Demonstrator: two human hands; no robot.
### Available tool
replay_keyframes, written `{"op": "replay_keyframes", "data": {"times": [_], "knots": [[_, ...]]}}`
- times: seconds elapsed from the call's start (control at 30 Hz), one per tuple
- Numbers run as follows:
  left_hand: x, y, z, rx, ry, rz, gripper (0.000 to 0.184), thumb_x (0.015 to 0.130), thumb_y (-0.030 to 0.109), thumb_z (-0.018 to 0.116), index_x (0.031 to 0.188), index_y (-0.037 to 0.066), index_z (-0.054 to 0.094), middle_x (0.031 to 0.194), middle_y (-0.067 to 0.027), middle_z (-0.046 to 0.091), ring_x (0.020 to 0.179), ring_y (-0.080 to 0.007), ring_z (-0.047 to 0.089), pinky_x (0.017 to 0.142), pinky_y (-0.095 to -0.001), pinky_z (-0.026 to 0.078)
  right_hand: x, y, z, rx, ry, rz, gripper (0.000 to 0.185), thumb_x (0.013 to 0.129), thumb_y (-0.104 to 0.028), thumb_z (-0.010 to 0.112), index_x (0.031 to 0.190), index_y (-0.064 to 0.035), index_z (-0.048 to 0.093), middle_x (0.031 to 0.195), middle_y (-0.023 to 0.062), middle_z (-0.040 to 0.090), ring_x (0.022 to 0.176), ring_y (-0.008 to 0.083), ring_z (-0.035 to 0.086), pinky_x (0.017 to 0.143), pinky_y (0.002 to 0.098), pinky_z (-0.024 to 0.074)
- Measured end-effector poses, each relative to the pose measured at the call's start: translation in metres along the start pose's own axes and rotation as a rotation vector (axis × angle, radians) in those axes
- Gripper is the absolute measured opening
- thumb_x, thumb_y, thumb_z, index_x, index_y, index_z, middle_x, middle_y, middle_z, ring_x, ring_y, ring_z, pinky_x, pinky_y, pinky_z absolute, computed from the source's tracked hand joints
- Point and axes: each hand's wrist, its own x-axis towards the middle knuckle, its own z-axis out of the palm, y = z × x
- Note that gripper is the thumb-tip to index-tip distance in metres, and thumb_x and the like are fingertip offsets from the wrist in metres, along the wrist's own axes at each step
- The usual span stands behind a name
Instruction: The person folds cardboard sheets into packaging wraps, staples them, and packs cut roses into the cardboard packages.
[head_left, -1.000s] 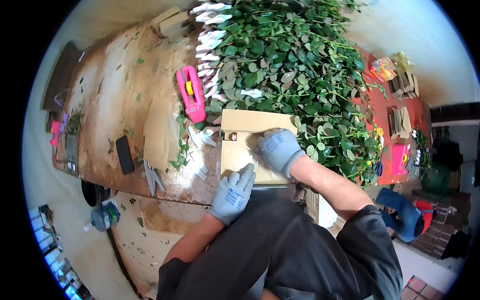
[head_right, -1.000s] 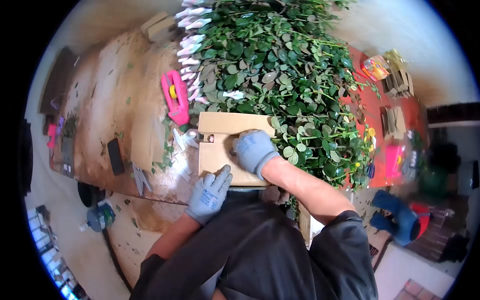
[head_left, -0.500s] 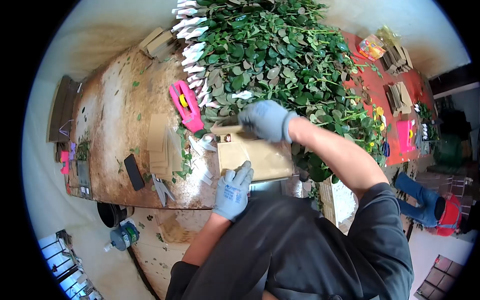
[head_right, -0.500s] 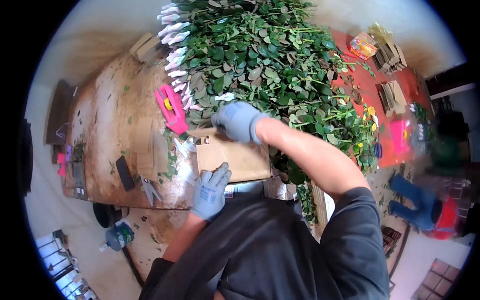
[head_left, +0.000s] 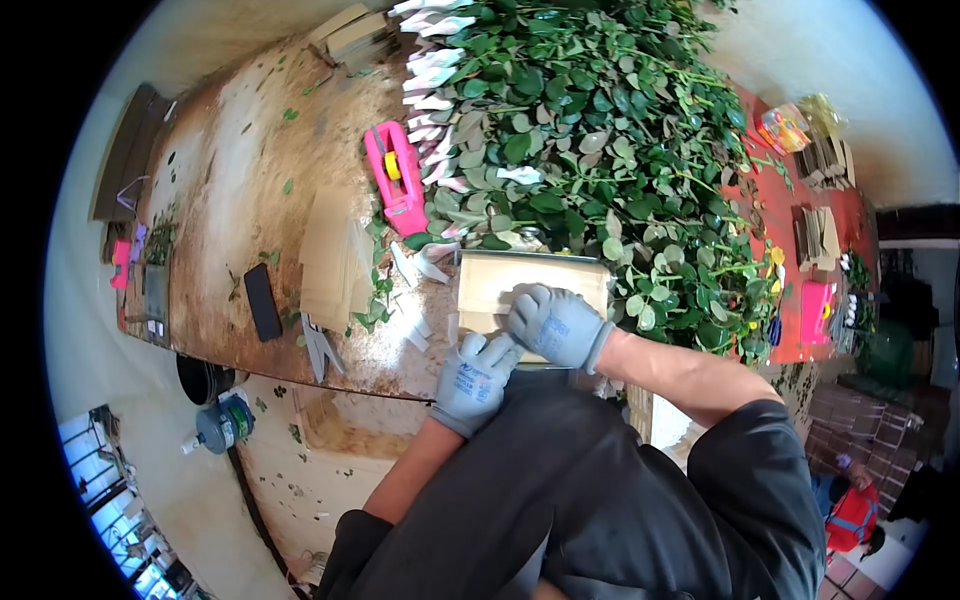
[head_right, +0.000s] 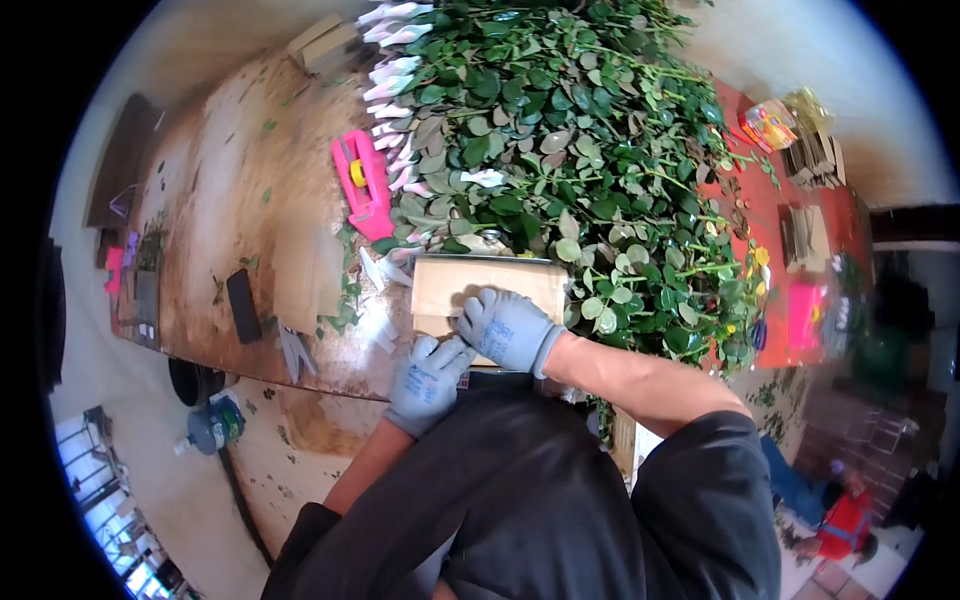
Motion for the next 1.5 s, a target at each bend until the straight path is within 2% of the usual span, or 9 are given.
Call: {"op": "replay_keyframes", "data": {"times": [0.27, 0.53, 0.7, 0.9, 1.1, 1.23, 1.33, 1.4, 1.5], "knots": [[-0.026, -0.074, -0.034, -0.392, 0.222, -0.181, 0.029, 0.084, 0.013, 0.073, 0.111, 0.002, 0.072, 0.119, -0.0100, 0.068, 0.114, -0.0343, 0.060, 0.094, -0.0438, 0.052, -0.007, -0.016, -0.003, -0.164, -0.047, 0.095, 0.030, 0.085, -0.018, 0.065, 0.113, -0.0070, 0.064, 0.112, 0.0091, 0.062, 0.100, 0.0257, 0.062, 0.062, 0.0334, 0.0539], [0.035, -0.160, 0.071, 0.241, 0.274, -0.672, 0.081, 0.082, 0.036, 0.079, 0.143, -0.004, 0.044, 0.147, -0.0209, 0.045, 0.137, -0.0410, 0.040, 0.115, -0.0493, 0.033, -0.006, -0.024, -0.002, -0.124, -0.004, 0.205, 0.026, 0.089, -0.020, 0.059, 0.109, -0.0037, 0.064, 0.105, 0.0127, 0.061, 0.093, 0.0264, 0.062, 0.065, 0.0363, 0.0528], [0.019, -0.169, 0.116, 0.322, 0.283, -0.665, 0.082, 0.084, 0.047, 0.075, 0.143, -0.001, 0.045, 0.149, -0.0171, 0.044, 0.139, -0.0383, 0.039, 0.113, -0.0502, 0.034, -0.008, -0.025, 0.005, -0.118, 0.024, 0.245, 0.024, 0.090, -0.020, 0.058, 0.108, -0.0048, 0.064, 0.104, 0.0121, 0.061, 0.093, 0.0267, 0.062, 0.066, 0.0376, 0.0529], [-0.030, -0.113, 0.084, 0.205, 0.290, -0.463, 0.071, 0.083, 0.040, 0.072, 0.138, 0.002, 0.048, 0.141, -0.0141, 0.048, 0.135, -0.0367, 0.040, 0.110, -0.0491, 0.031, -0.004, -0.027, -0.012, -0.071, -0.028, 0.260, 0.022, 0.092, -0.021, 0.058, 0.105, -0.0050, 0.064, 0.102, 0.0122, 0.061, 0.092, 0.0279, 0.062, 0.068, 0.0398, 0.0528], [-0.128, -0.098, 0.069, 0.136, 0.261, -0.275, 0.014, 0.082, 0.018, 0.072, 0.090, 0.009, 0.066, 0.109, -0.0142, 0.058, 0.103, -0.0363, 0.055, 0.092, -0.0497, 0.044, -0.005, -0.027, -0.014, -0.068, -0.070, 0.274, 0.021, 0.092, -0.022, 0.058, 0.104, -0.0063, 0.065, 0.102, 0.0121, 0.061, 0.091, 0.0281, 0.062, 0.069, 0.0406, 0.0529], [-0.251, -0.100, 0.049, 0.186, 0.134, -0.395, 0.016, 0.077, 0.008, 0.074, 0.091, 0.008, 0.065, 0.107, -0.0138, 0.060, 0.103, -0.0364, 0.056, 0.091, -0.0517, 0.045, -0.008, -0.026, -0.005, -0.053, 0.006, 0.277, 0.021, 0.091, -0.021, 0.059, 0.105, -0.0063, 0.065, 0.104, 0.0119, 0.061, 0.092, 0.0281, 0.062, 0.072, 0.0408, 0.0534], [-0.323, -0.113, 0.036, 0.274, -0.017, -0.590, 0.021, 0.082, 0.020, 0.075, 0.099, 0.010, 0.069, 0.114, -0.0145, 0.062, 0.110, -0.0368, 0.057, 0.095, -0.0500, 0.047, -0.007, -0.025, -0.002, -0.056, 0.018, 0.272, 0.023, 0.090, -0.021, 0.060, 0.107, -0.0060, 0.065, 0.105, 0.0115, 0.061, 0.094, 0.0276, 0.062, 0.074, 0.0406, 0.0537], [-0.324, -0.107, 0.001, 0.258, -0.652, -1.022, 0.036, 0.087, 0.035, 0.073, 0.112, 0.011, 0.072, 0.116, -0.0157, 0.066, 0.117, -0.0374, 0.059, 0.100, -0.0488, 0.048, -0.008, -0.025, -0.002, -0.065, 0.014, 0.277, 0.026, 0.088, -0.020, 0.060, 0.110, -0.0062, 0.065, 0.106, 0.0106, 0.061, 0.096, 0.0264, 0.062, 0.073, 0.0397, 0.0542], [-0.316, -0.151, -0.002, 0.250, -0.753, -1.080, 0.047, 0.089, 0.047, 0.069, 0.119, 0.011, 0.072, 0.110, -0.0161, 0.070, 0.114, -0.0369, 0.064, 0.101, -0.0491, 0.050, -0.010, -0.024, 0.003, -0.099, -0.004, 0.284, 0.027, 0.089, -0.019, 0.060, 0.112, -0.0067, 0.065, 0.107, 0.0100, 0.061, 0.097, 0.0261, 0.062, 0.073, 0.0393, 0.0548]]}}
